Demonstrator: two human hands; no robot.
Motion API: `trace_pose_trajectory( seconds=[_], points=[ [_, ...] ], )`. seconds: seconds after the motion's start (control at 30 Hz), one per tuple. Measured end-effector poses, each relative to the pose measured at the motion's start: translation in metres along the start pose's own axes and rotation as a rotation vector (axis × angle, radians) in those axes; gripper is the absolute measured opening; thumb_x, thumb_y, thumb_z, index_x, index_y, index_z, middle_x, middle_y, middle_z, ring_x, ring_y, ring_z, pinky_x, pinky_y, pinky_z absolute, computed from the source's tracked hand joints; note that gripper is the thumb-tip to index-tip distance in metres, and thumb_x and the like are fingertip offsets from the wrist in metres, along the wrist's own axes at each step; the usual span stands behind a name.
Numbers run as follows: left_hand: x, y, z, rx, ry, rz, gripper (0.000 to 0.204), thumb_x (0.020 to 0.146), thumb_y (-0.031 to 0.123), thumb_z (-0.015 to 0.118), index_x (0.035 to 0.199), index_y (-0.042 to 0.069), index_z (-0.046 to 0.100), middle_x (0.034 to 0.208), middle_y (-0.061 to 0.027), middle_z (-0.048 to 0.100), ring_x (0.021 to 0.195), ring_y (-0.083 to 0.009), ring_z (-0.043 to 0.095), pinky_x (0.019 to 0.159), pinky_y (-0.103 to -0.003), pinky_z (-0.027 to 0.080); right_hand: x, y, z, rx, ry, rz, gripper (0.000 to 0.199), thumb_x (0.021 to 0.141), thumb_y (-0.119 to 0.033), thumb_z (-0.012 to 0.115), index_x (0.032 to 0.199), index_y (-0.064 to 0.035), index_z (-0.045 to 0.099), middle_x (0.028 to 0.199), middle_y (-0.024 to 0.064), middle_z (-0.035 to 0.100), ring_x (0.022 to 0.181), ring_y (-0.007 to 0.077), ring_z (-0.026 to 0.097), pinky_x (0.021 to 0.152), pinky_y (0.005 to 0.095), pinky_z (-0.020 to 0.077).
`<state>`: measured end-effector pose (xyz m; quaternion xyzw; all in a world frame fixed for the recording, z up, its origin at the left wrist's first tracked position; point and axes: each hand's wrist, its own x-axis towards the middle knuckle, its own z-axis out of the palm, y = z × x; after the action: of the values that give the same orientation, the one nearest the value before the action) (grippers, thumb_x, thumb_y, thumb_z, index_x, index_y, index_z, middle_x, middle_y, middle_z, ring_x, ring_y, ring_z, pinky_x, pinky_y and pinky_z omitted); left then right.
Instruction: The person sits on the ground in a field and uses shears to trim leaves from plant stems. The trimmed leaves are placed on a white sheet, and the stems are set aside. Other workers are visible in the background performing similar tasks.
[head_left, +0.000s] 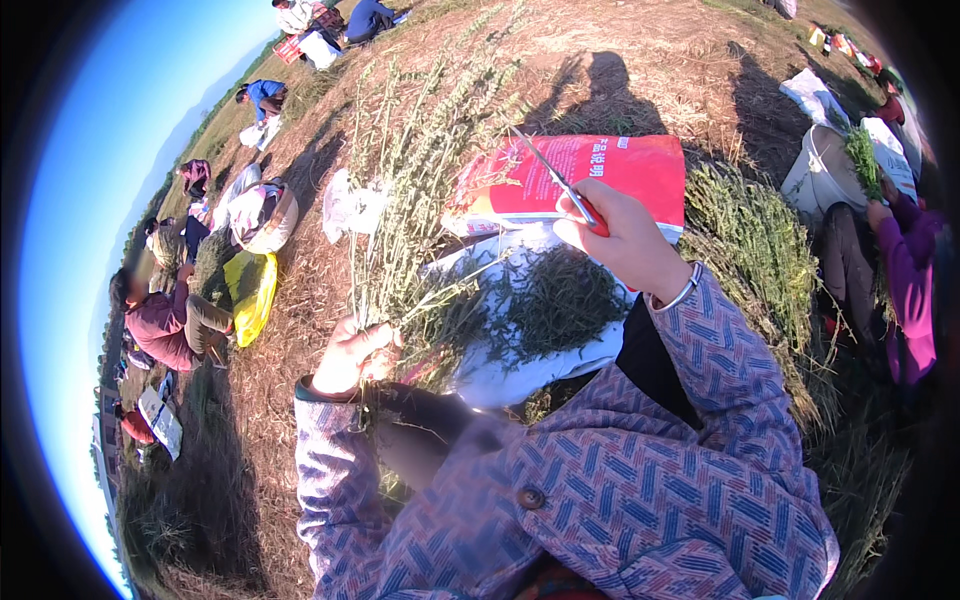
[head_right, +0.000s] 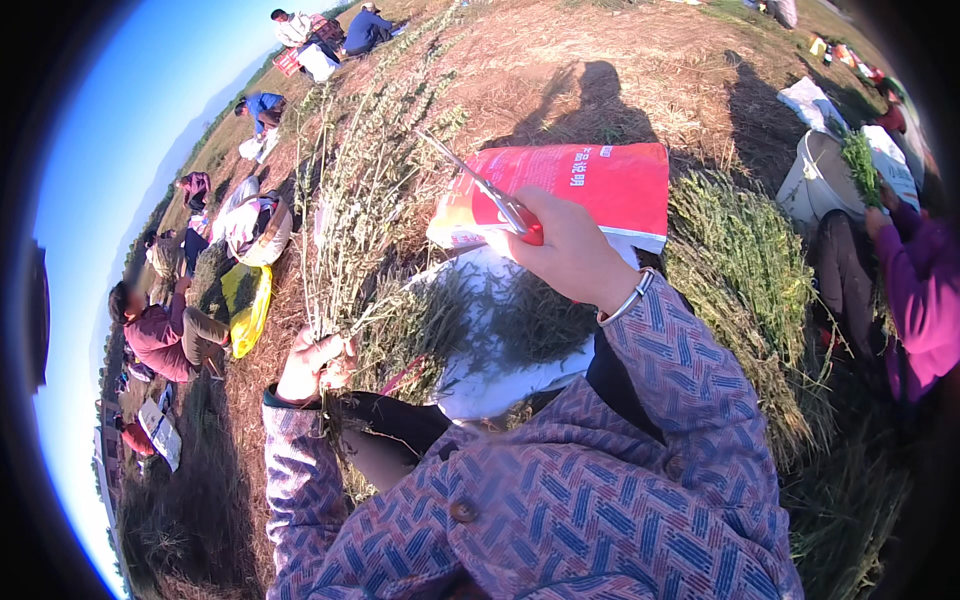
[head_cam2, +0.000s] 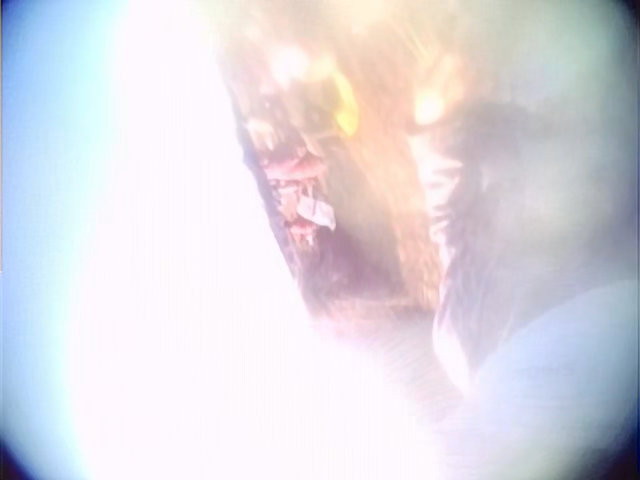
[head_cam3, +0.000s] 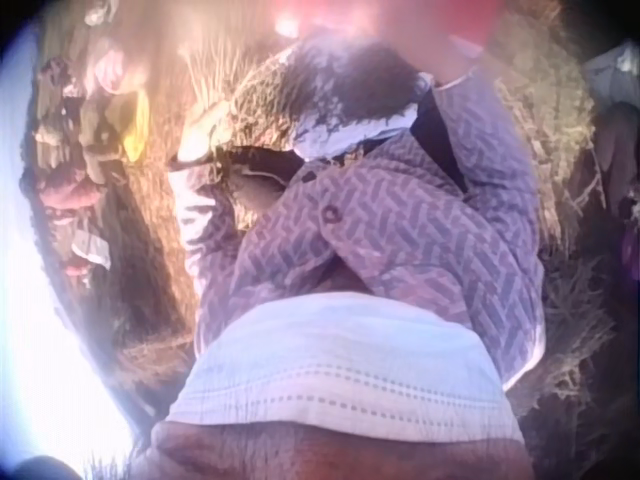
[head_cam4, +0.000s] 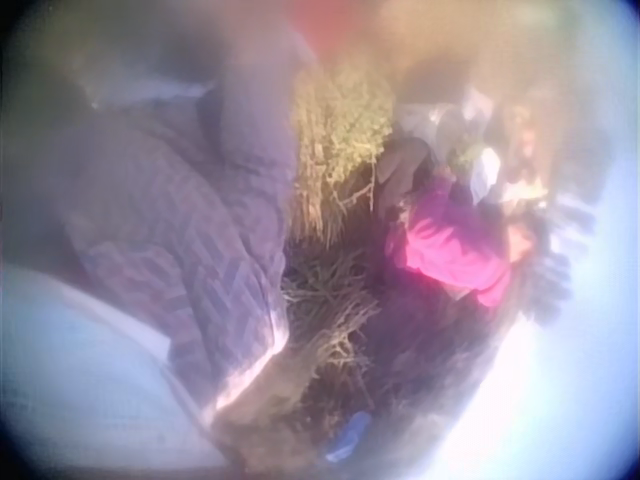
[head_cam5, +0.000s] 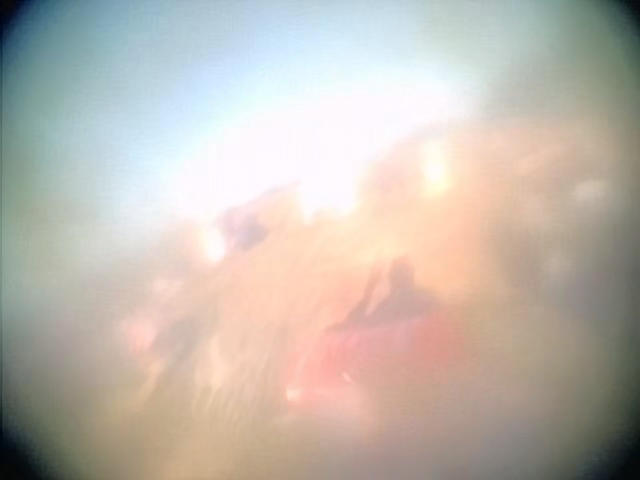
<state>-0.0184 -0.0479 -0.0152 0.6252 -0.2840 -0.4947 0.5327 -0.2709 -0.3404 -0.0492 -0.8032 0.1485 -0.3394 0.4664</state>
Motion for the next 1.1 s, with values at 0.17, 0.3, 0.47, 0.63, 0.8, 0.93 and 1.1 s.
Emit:
trace_pose_trajectory(
  seconds=[0.17, 0.3, 0.47, 0.63, 0.8, 0.93, 1.1],
  points=[
    [0.001, -0.002, -0.003, 0.089, -0.044, -0.022, 0.021, 0.096, 0.018, 0.058, 0.089, -0.001, 0.064, 0.061, -0.0057, 0.056, 0.042, -0.0087, 0.042, 0.039, -0.024, 0.03, 0.013, 0.011, -0.004, 0.059, 0.049, -0.039, 0.031, 0.086, -0.026, 0.064, 0.099, 0.0013, 0.056, 0.078, 0.0157, 0.057, 0.072, 0.0294, 0.057, 0.068, 0.0392, 0.0444],
    [0.002, -0.003, -0.007, 0.13, -0.095, -0.023, 0.026, 0.096, 0.022, 0.059, 0.088, -0.002, 0.063, 0.064, -0.0085, 0.059, 0.041, -0.0086, 0.042, 0.038, -0.024, 0.029, 0.017, 0.007, -0.018, -0.145, 0.054, -0.028, 0.037, 0.085, -0.031, 0.066, 0.099, 0.0016, 0.056, 0.078, 0.0163, 0.058, 0.071, 0.0309, 0.058, 0.067, 0.041, 0.0445],
    [0.004, -0.005, -0.011, 0.161, -0.096, -0.028, 0.026, 0.097, 0.021, 0.058, 0.088, -0.002, 0.063, 0.059, -0.0056, 0.056, 0.04, -0.0087, 0.04, 0.038, -0.025, 0.029, 0.018, -0.007, -0.026, -0.263, 0.049, -0.035, 0.039, 0.084, -0.032, 0.068, 0.1, 0.0008, 0.056, 0.08, 0.0161, 0.062, 0.076, 0.0317, 0.063, 0.067, 0.0411, 0.0475],
    [0.007, -0.003, -0.016, 0.211, -0.067, -0.071, 0.025, 0.098, 0.022, 0.057, 0.089, -0.001, 0.063, 0.052, -0.0003, 0.047, 0.04, -0.0084, 0.038, 0.039, -0.025, 0.027, 0.02, -0.018, -0.034, -0.349, 0.062, 0.0, 0.037, 0.083, -0.03, 0.069, 0.1, 0.0003, 0.056, 0.085, 0.0151, 0.065, 0.081, 0.0301, 0.066, 0.07, 0.0389, 0.051],
    [0.008, 0.0, -0.019, 0.158, -0.076, -0.093, 0.018, 0.097, 0.018, 0.06, 0.091, 0.002, 0.065, 0.058, 0.0014, 0.051, 0.044, -0.0064, 0.043, 0.04, -0.023, 0.033, 0.017, -0.019, -0.041, -0.448, 0.081, 0.001, 0.037, 0.083, -0.032, 0.069, 0.099, 0.0001, 0.058, 0.084, 0.0147, 0.066, 0.079, 0.0308, 0.066, 0.068, 0.0412, 0.0501],
    [0.006, 0.003, -0.023, 0.142, -0.111, -0.079, 0.018, 0.096, 0.018, 0.062, 0.09, 0.002, 0.065, 0.057, 0.0011, 0.051, 0.044, -0.0063, 0.042, 0.039, -0.022, 0.032, 0.014, -0.01, -0.041, -0.501, 0.085, -0.033, 0.034, 0.085, -0.033, 0.067, 0.09, -0.0004, 0.061, 0.076, 0.0163, 0.062, 0.074, 0.0322, 0.065, 0.065, 0.044, 0.0476],
    [-0.001, 0.003, -0.028, 0.224, 0.015, -0.09, 0.017, 0.094, 0.019, 0.064, 0.09, 0.002, 0.065, 0.057, 0.0027, 0.049, 0.043, -0.0055, 0.039, 0.039, -0.022, 0.03, 0.002, 0.013, -0.033, -0.43, 0.087, 0.049, 0.038, 0.087, -0.036, 0.066, 0.082, 0.0011, 0.058, 0.066, 0.0153, 0.052, 0.062, 0.0302, 0.055, 0.059, 0.0403, 0.0419]
  ],
)
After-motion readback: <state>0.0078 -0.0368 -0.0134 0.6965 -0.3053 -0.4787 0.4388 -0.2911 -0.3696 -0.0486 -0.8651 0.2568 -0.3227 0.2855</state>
